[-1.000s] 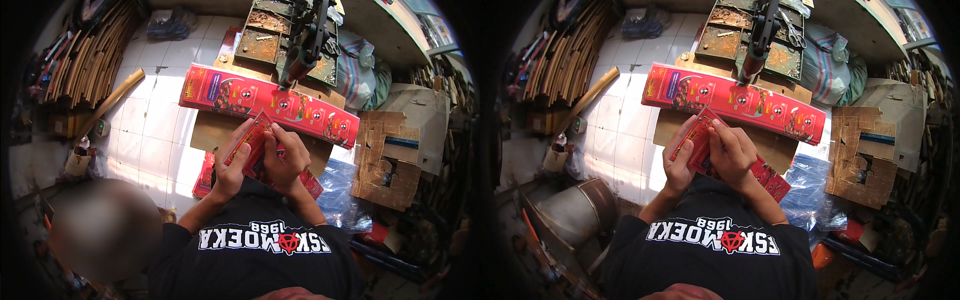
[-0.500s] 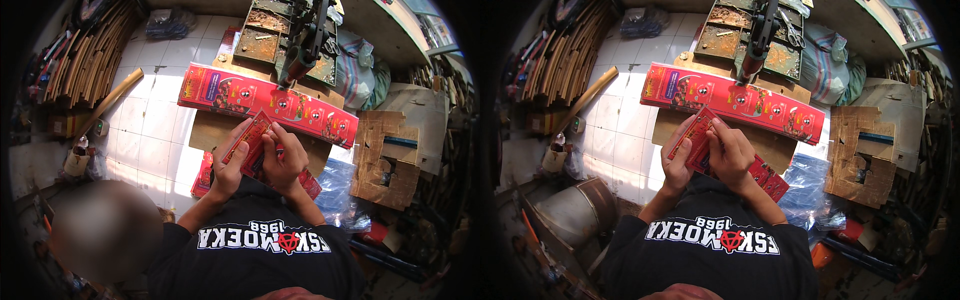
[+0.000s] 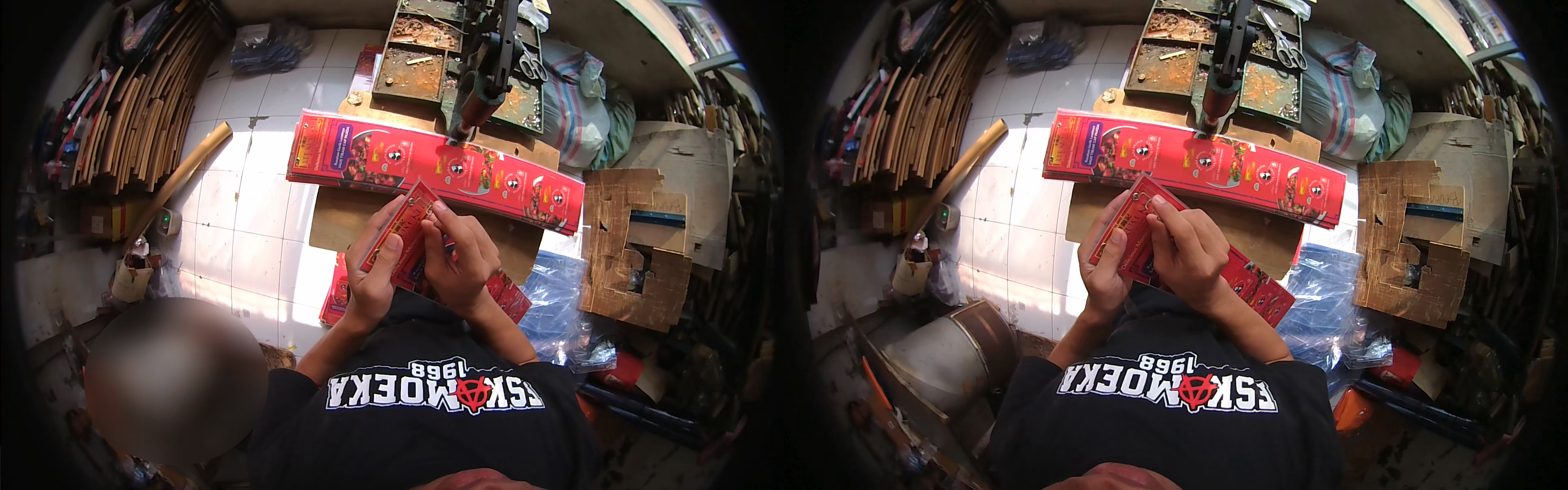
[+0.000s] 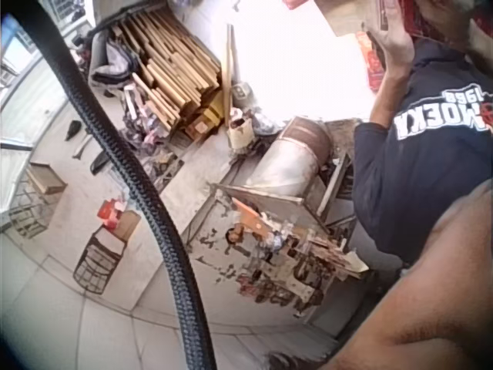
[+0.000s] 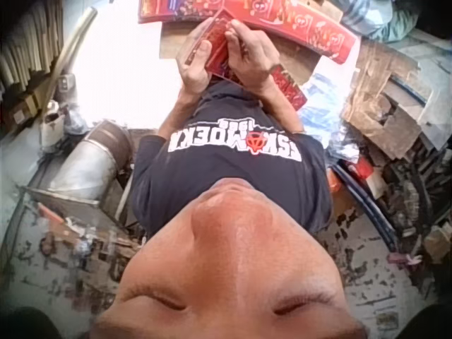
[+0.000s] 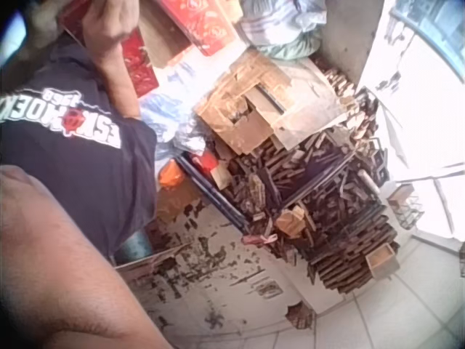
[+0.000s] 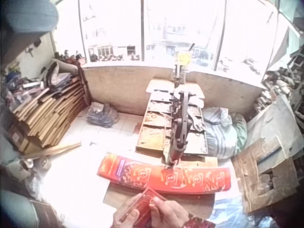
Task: The person aligns printed cardboard sheets under a industrial stapler and presses them together to secure them.
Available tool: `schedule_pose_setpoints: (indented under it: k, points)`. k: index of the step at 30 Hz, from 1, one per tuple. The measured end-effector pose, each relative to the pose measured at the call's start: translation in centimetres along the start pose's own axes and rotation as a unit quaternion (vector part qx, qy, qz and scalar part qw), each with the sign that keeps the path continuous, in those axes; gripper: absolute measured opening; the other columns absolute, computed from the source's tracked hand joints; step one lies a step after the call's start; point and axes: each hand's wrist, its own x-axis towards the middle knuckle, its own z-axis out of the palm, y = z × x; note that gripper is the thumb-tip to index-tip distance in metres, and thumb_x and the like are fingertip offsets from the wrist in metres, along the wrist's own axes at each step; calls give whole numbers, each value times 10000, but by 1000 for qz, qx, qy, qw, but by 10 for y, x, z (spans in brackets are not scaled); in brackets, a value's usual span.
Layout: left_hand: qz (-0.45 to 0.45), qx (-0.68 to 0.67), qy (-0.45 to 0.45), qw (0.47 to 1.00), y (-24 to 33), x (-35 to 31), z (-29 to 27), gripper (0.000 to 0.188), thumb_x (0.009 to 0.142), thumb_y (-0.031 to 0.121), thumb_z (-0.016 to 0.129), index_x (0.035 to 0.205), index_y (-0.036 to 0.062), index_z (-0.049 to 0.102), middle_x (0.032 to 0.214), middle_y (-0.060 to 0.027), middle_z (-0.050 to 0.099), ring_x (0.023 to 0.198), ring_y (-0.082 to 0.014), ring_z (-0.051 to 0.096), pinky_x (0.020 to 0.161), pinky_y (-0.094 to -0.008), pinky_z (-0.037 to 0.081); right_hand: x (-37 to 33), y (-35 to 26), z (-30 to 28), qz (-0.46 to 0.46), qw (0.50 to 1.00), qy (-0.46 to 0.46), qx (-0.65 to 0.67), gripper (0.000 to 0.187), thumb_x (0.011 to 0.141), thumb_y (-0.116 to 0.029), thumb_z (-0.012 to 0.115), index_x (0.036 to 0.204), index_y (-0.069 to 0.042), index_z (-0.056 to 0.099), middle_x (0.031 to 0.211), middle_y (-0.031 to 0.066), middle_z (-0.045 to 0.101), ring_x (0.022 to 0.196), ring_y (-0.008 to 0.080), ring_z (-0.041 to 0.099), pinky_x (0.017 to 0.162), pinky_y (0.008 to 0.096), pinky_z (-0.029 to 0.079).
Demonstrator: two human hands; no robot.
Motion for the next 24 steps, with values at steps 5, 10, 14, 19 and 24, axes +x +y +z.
schedule_pose_setpoints:
  k: [5, 10, 14, 19, 24]
  points:
    - [11, 14, 7, 1000, 1, -2, 0, 450, 985, 141, 478, 1372, -82, 418, 1265, -194, 561, 1134, -213, 577, 981, -320, 460, 0, -1, 1, -7, 1000, -2, -4, 315, 779, 57, 720, 1084, 18, 652, 712, 97, 624, 571, 209, 582, 521, 310, 475]
    - [26, 45, 13, 999, 0, -3, 0, 422, 985, 159, 484, 1340, -69, 473, 1251, -170, 589, 1145, -203, 572, 993, -311, 427, 0, -1, 2, -20, 1000, 2, -8, 300, 768, 69, 720, 1057, 18, 658, 696, 91, 608, 565, 211, 577, 513, 310, 471]
    - [61, 116, 24, 991, 2, -6, 0, 415, 973, 164, 496, 1311, -76, 501, 1193, -176, 616, 1093, -211, 598, 953, -313, 446, -1, -4, 0, -35, 999, -10, -14, 301, 732, 103, 711, 1017, 23, 660, 689, 92, 599, 557, 214, 574, 505, 309, 469]
    - [98, 183, 22, 978, 4, -11, -1, 404, 929, 115, 520, 1284, -77, 526, 1094, -184, 641, 984, -237, 629, 871, -333, 473, -2, -7, -4, -25, 999, -35, 18, 296, 703, 133, 688, 983, 42, 655, 681, 98, 585, 539, 219, 564, 503, 313, 470]
    - [142, 237, 1, 961, 2, -13, -5, 402, 899, 71, 538, 1274, -73, 534, 1033, -180, 640, 912, -247, 629, 823, -337, 478, -3, -7, -8, -50, 997, -55, 16, 299, 691, 142, 672, 978, 57, 650, 716, 110, 592, 561, 225, 571, 517, 318, 477]
